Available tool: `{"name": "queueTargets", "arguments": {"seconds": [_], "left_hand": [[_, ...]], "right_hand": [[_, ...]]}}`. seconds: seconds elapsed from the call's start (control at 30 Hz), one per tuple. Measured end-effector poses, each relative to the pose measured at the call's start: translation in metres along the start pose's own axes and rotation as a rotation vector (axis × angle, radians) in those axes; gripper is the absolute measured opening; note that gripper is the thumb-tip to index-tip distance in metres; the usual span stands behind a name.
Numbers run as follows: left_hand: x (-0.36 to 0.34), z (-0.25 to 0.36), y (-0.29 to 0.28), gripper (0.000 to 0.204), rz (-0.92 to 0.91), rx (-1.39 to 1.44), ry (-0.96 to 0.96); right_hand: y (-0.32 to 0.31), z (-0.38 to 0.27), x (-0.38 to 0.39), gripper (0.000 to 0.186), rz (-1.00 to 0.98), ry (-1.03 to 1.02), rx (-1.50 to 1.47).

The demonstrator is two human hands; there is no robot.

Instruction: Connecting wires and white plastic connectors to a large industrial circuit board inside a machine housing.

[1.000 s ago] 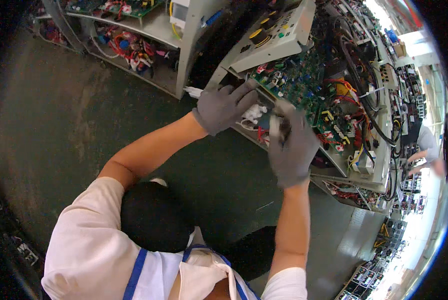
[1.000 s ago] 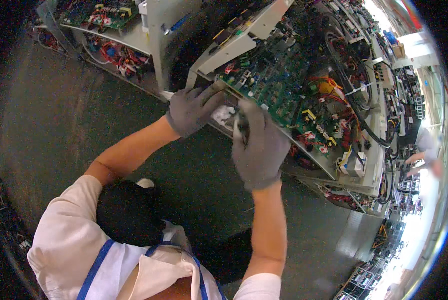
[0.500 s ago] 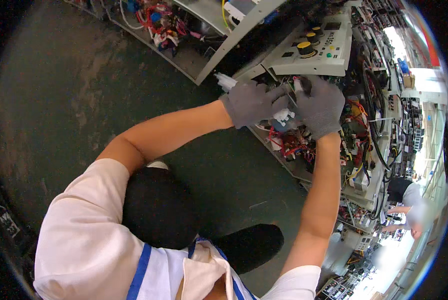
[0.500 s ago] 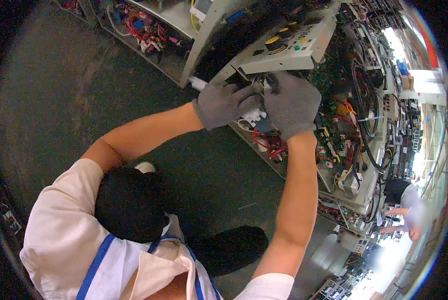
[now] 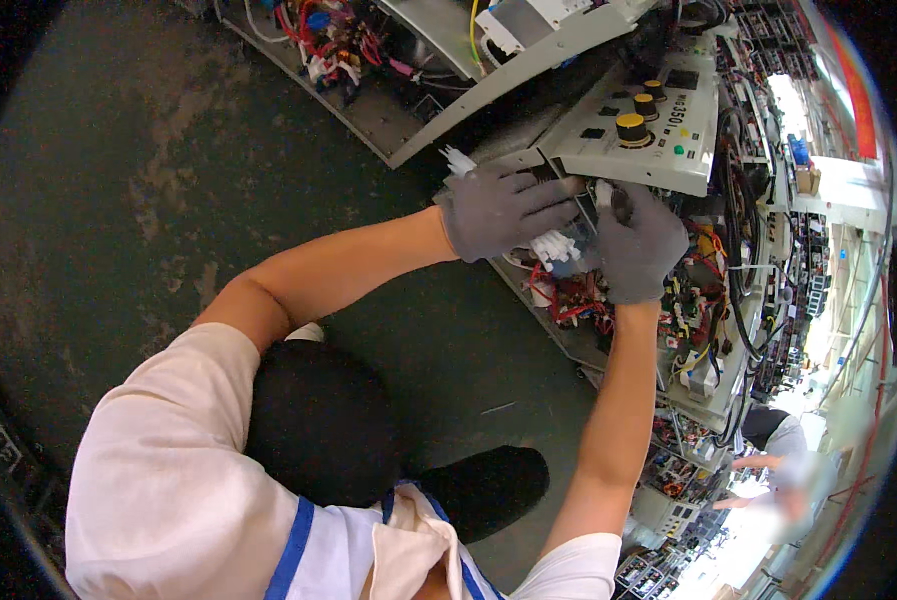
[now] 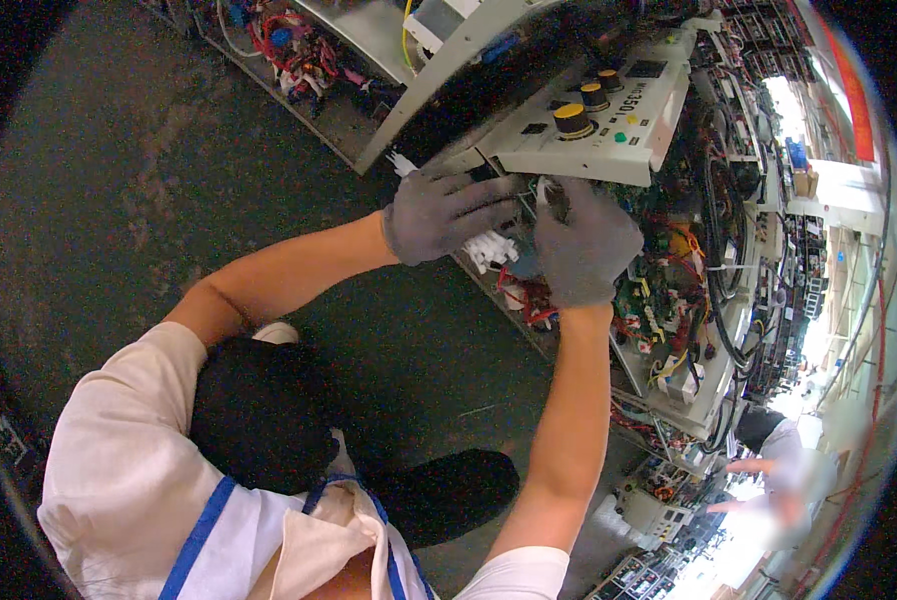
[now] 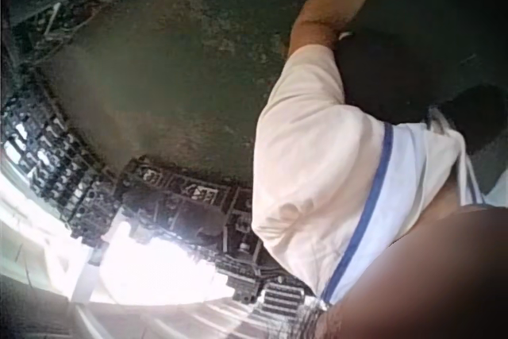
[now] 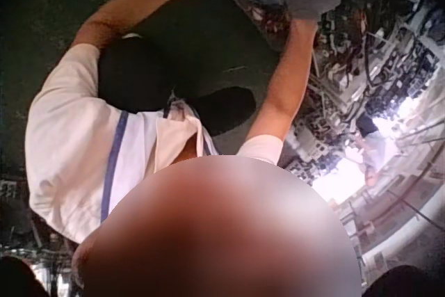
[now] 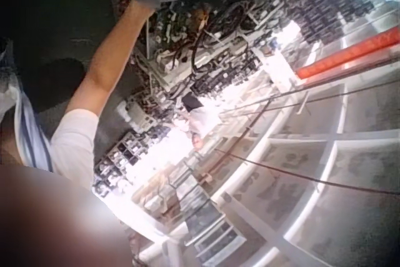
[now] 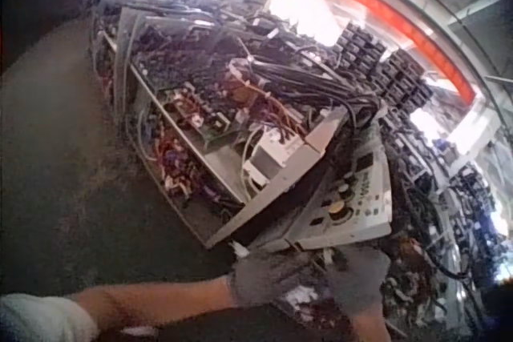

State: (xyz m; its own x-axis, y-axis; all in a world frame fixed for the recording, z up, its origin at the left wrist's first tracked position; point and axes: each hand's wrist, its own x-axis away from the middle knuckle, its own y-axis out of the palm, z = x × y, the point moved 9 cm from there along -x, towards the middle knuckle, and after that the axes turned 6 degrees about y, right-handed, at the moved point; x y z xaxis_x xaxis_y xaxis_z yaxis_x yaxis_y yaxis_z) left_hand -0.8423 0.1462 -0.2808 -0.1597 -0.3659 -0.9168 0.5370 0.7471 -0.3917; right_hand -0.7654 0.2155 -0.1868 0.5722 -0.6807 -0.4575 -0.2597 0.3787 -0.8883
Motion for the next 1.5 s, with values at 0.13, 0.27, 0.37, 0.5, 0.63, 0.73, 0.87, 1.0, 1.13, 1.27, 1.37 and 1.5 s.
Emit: {"name": "queueTargets", "arguments": {"seconds": [0.13,0.27,0.37,0.5,0.63,0.73,0.87,1.0,1.13,1.27,1.37,1.5], "left_hand": [[-0.001,-0.001,-0.003,0.037,-0.031,-0.012,-0.042],[0.005,0.0,-0.006,0.037,0.044,0.02,-0.048],[0.005,-0.003,-0.007,0.042,0.047,0.034,-0.098],[-0.007,0.008,-0.008,0.039,0.068,-0.003,-0.077],[-0.008,0.002,0.001,0.041,0.054,-0.007,-0.083],[-0.005,0.001,-0.003,0.041,0.082,0.021,-0.035],[-0.002,0.004,-0.002,0.039,0.03,0.016,-0.008],[-0.003,0.005,-0.004,0.041,0.018,0.035,-0.034],[0.003,0.003,-0.005,0.043,0.063,0.065,-0.04],[-0.002,0.008,0.0,0.047,0.093,0.061,-0.003],[-0.002,0.001,0.001,0.049,0.064,0.066,-0.04],[-0.004,-0.005,-0.002,0.049,0.043,0.055,-0.007]], "right_hand": [[-0.003,-0.002,0.006,0.032,-0.004,-0.058,0.025],[-0.003,-0.006,0.007,0.036,-0.037,-0.109,0.043],[-0.003,-0.013,0.007,0.035,-0.008,-0.097,0.131],[-0.007,-0.016,0.01,0.035,0.069,-0.118,0.142],[-0.005,-0.02,0.009,0.035,0.05,-0.133,0.108],[-0.001,-0.019,0.005,0.038,-0.06,-0.193,0.175],[0.0,-0.023,0.006,0.04,-0.168,-0.265,0.213],[0.003,-0.024,0.009,0.037,-0.144,-0.247,0.258],[-0.002,-0.029,0.013,0.036,0.015,-0.259,0.207],[0.003,-0.031,0.014,0.039,0.039,-0.276,0.305],[0.001,-0.034,0.014,0.041,0.093,-0.279,0.28],[-0.006,-0.039,0.015,0.035,0.096,-0.253,0.217]]}}
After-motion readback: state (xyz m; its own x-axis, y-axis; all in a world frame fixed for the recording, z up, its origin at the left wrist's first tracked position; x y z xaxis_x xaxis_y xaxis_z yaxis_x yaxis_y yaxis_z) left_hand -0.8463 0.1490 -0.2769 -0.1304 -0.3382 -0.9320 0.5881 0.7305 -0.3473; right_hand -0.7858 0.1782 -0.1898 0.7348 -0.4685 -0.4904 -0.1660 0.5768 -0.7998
